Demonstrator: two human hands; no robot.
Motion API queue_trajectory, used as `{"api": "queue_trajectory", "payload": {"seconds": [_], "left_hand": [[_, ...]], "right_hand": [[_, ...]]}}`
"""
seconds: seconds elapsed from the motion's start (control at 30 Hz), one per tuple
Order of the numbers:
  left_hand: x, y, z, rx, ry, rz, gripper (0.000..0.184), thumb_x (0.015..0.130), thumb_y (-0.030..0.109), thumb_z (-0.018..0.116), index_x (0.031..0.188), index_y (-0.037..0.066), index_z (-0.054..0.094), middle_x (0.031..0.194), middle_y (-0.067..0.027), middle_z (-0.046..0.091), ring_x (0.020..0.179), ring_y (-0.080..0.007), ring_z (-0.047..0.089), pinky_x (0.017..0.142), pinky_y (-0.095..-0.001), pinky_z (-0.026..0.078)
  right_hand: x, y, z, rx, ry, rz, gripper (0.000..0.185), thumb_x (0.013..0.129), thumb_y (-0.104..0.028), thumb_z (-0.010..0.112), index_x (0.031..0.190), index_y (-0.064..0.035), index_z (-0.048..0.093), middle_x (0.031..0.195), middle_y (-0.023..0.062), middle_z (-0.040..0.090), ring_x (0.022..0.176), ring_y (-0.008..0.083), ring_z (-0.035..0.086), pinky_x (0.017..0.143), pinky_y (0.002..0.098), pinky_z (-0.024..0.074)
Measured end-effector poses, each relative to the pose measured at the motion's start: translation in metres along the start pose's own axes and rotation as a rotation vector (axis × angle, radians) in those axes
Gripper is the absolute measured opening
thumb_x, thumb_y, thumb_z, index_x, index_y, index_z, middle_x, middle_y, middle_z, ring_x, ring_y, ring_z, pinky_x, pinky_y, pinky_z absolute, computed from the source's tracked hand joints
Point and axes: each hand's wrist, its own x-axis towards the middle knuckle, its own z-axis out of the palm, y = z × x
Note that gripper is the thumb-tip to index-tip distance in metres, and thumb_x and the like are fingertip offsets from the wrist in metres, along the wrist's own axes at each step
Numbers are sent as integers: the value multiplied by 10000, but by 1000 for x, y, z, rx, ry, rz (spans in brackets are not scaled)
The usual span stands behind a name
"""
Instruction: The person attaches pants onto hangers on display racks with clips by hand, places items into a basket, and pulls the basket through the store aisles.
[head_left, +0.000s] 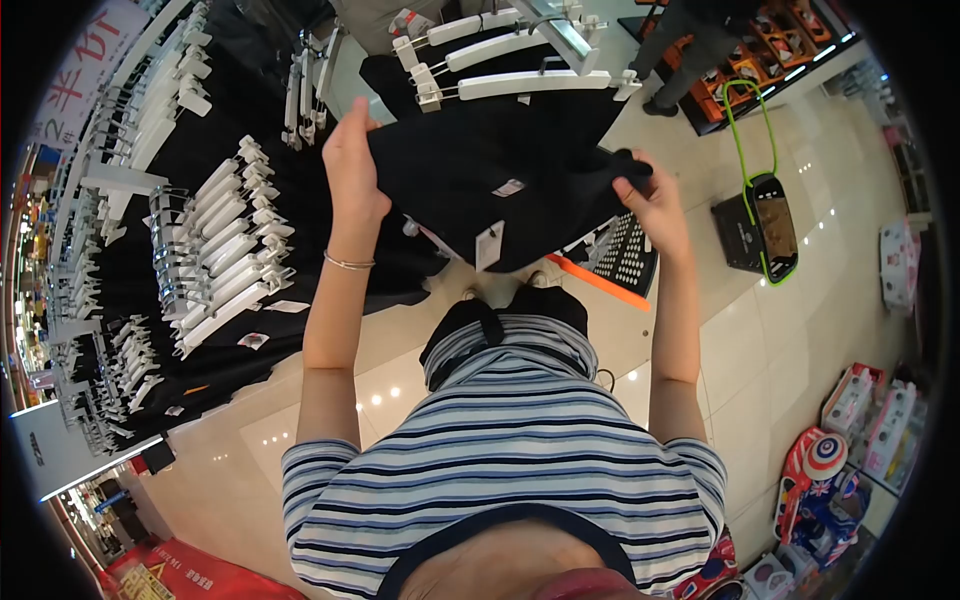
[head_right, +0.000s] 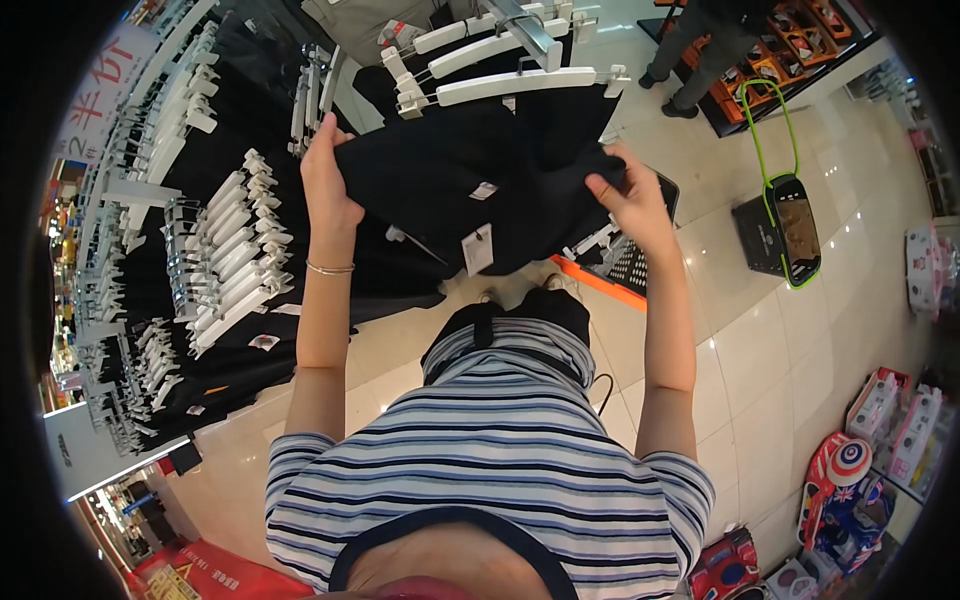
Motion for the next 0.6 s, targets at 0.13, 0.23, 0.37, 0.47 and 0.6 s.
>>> {"api": "queue_trajectory", "payload": {"seconds": [0.13,0.23,0.37,0.47,0.6], "left_hand": [[-9,5,2,-40,-12,-22,269,843,283,608,691,69,546,662,-22,556,573,-98,553,514,-225,452],[-16,6,-4,-24,-32,5,265,848,269,605,680,72,544,665,-17,558,577,-90,556,514,-223,456],[-13,-11,-23,62,-50,2,254,856,242,599,675,70,548,664,-11,562,571,-79,556,508,-216,453],[-12,-13,-40,46,-43,-35,249,862,229,593,677,69,552,652,-4,561,567,-73,554,503,-211,449],[-16,-21,-44,108,0,-76,250,869,223,582,669,80,539,635,-1,555,564,-81,557,505,-218,457]], "right_hand": [[-8,-10,7,-3,1,-65,254,868,-67,573,1097,-17,476,861,-24,515,727,29,442,630,163,370],[-13,-3,1,-102,114,-43,296,874,-109,576,1129,-17,457,872,-3,526,751,60,465,661,190,399],[-10,25,-7,-160,422,-117,359,878,-171,582,1159,5,446,985,66,540,847,123,504,742,228,430],[-3,41,-29,-75,712,-128,358,895,-179,554,1160,40,453,1085,106,550,951,144,517,859,256,405],[-2,46,-43,-85,667,-164,299,908,-153,530,1138,30,477,1058,91,562,951,137,515,859,254,405]]}}
